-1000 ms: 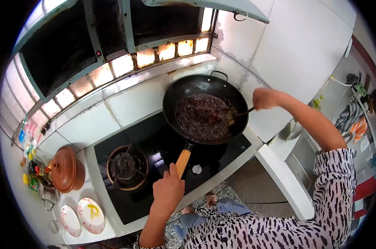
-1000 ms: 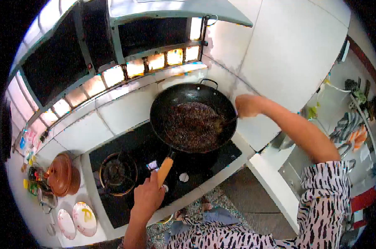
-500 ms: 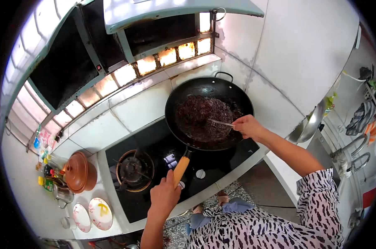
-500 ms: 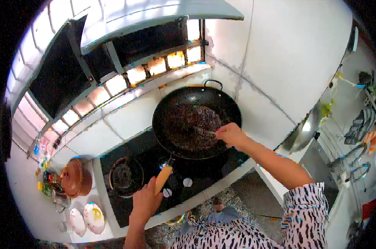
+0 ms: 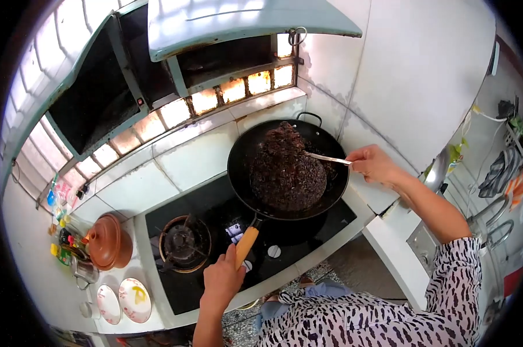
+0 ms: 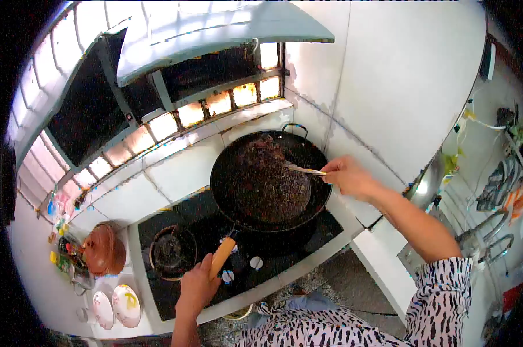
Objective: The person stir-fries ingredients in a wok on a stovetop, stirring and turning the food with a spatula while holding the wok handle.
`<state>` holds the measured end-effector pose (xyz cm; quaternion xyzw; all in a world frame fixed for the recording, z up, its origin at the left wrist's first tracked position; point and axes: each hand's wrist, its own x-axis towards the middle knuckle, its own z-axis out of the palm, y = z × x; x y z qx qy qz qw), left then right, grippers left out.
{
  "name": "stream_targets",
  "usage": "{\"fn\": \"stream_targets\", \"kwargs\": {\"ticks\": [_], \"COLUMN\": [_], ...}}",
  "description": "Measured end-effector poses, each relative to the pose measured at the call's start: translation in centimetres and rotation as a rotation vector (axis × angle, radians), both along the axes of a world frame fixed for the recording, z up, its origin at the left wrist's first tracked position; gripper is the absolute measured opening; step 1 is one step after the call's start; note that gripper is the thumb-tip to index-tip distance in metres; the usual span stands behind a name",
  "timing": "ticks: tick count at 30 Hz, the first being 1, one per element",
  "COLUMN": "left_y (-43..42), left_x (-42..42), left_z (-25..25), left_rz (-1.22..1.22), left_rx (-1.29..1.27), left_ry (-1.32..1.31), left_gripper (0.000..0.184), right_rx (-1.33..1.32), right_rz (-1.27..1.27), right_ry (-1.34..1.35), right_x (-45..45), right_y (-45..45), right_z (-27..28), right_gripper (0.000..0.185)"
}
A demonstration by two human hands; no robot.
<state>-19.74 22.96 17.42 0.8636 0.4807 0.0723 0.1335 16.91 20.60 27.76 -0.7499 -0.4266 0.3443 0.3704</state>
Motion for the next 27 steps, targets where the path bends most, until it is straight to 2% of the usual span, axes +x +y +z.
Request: {"fn": "stream_targets", "kwargs": {"ticks": [11, 27], "left_y": [0.2, 0.1], "left_x": [-0.3, -0.2], "left_z": [-0.1, 0.4], "left_rz": [-0.039, -0.033], "left_rx": [-0.018, -0.043], "left_ry": [0.010, 0.039], "left_gripper": [0.060, 0.059], "right_rx": [-0.044, -0.061], "right_rz": [0.000, -0.005], "right_ry": [-0.030, -0.057], "right_x": [-0.6, -0.9], "right_y": [-1.2, -2.2], "right_z": [2.0, 2.0], "right_gripper": [0.018, 0.018]}}
